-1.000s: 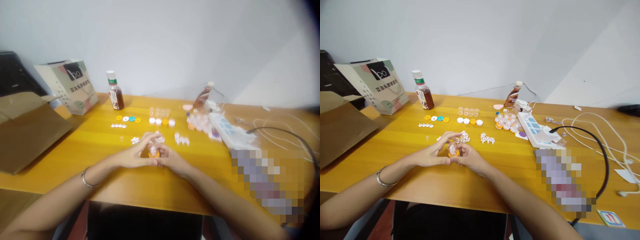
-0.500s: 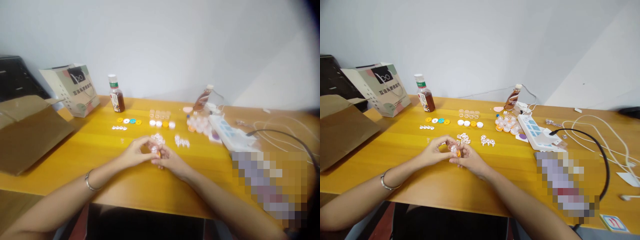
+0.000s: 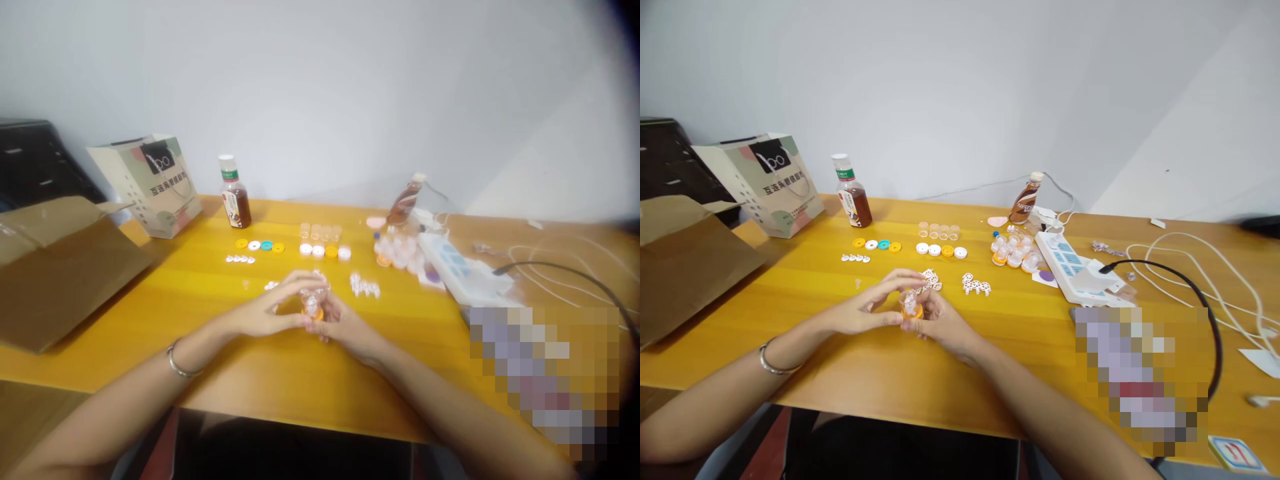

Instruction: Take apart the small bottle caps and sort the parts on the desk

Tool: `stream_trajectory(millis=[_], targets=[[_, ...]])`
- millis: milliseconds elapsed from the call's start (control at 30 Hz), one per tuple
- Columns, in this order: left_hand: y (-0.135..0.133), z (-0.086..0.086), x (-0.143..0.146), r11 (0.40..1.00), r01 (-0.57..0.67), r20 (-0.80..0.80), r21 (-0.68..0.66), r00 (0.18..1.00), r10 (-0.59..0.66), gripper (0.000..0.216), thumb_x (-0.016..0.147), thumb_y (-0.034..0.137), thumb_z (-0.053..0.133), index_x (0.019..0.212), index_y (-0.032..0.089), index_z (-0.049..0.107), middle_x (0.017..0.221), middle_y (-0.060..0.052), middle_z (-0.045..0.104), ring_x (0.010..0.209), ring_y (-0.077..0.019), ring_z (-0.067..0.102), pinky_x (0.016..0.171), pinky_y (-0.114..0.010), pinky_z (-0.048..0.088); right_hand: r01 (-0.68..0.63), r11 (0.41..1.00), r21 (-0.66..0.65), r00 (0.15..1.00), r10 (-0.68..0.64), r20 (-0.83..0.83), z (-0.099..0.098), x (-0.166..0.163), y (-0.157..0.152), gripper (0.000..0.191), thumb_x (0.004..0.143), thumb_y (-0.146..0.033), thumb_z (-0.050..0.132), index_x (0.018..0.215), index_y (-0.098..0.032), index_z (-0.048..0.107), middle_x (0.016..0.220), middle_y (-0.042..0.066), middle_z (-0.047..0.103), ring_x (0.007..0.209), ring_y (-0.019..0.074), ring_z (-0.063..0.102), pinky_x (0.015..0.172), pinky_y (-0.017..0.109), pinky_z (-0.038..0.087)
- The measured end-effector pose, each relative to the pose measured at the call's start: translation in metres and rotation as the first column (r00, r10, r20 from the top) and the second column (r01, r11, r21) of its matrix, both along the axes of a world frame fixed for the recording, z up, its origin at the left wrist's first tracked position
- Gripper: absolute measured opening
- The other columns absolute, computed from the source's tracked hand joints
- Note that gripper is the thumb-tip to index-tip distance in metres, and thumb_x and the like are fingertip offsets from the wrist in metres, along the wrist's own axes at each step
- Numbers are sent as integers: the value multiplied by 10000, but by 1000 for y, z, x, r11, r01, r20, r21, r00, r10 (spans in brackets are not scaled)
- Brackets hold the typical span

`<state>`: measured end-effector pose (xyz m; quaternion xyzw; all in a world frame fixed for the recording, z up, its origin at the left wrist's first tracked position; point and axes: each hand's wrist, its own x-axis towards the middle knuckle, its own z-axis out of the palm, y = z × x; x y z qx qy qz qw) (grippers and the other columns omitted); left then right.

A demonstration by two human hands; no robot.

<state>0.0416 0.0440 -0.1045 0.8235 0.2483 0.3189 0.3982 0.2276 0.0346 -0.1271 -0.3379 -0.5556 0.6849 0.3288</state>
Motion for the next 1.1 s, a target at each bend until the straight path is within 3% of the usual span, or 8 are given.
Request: stream_trajectory(millis=[67, 167, 367, 467, 600, 733, 967, 1100], targets=[[0, -2, 3, 999, -23, 7, -41, 1000, 24, 326, 818, 254, 546, 1143, 238, 536, 1079, -78, 546, 1013, -196, 508, 904, -367, 407, -3, 1000, -2, 1000, 3, 1, 1, -1, 0, 436, 585, -280, 752, 889, -218, 446, 861, -33, 527, 615, 62, 460, 503, 202, 370], [1, -7, 4, 964, -256, 92, -73, 961, 262, 273, 755, 266, 628, 1012, 205, 560, 876, -36, 582, 822, -151, 530, 794, -319, 438, 10, 1000, -19, 999, -9, 33, -1, -2, -1, 430, 577, -283, 761, 820, -211, 413, 768, -52, 523, 573, 55, 452, 505, 202, 369], [31, -6, -10, 898, -424, 264, -118, 858, 440, 291, 758, 281, 609, 1028, 188, 551, 912, -41, 569, 844, -144, 540, 799, -299, 450, 0, 1000, -31, 1000, 1, 25, -9, 1, 1, 441, 590, -316, 756, 835, -206, 406, 766, -48, 552, 578, 54, 465, 530, 204, 375], [68, 1, -18, 849, -529, 175, -8, 835, 522, 302, 749, 286, 606, 1023, 164, 566, 920, -47, 574, 845, -142, 552, 821, -302, 454, -11, 999, -48, 1000, 11, 11, -11, 2, 2, 447, 586, -319, 759, 863, -208, 426, 816, -36, 561, 611, 61, 490, 555, 208, 384], [127, 6, -17, 748, -619, -156, 239, 736, 659, 300, 741, 200, 578, 1036, 151, 576, 1011, -68, 567, 896, -155, 556, 809, -268, 466, 0, 998, -65, 1000, -1, -16, -11, 2, 2, 454, 564, -304, 772, 884, -208, 465, 857, -23, 564, 671, 76, 517, 612, 225, 408], [174, -1, -8, 724, -635, -252, 270, 679, 690, 357, 681, 89, 585, 1037, 109, 572, 1010, -99, 600, 943, -204, 557, 851, -302, 439, -5, 997, -76, 1000, 4, -21, -11, 2, 2, 446, 553, -294, 779, 888, -205, 499, 870, -14, 566, 709, 89, 530, 637, 231, 415], [209, -16, -1, 703, -665, -342, 251, 618, 707, 405, 675, 79, 625, 1069, 82, 534, 980, -115, 614, 900, -209, 574, 810, -301, 446, -32, 996, -86, 999, 31, -11, -11, 4, 2, 404, 573, -284, 769, 885, -197, 528, 848, -12, 576, 741, 97, 533, 645, 232, 409], [215, -19, -1, 715, -665, -370, 214, 622, 690, 301, 800, 219, 582, 1073, 105, 524, 997, -86, 588, 868, -176, 575, 776, -335, 477, -17, 996, -89, 1000, 16, -15, -11, 5, 3, 402, 575, -279, 768, 885, -191, 529, 843, -18, 578, 733, 89, 533, 651, 226, 404]])
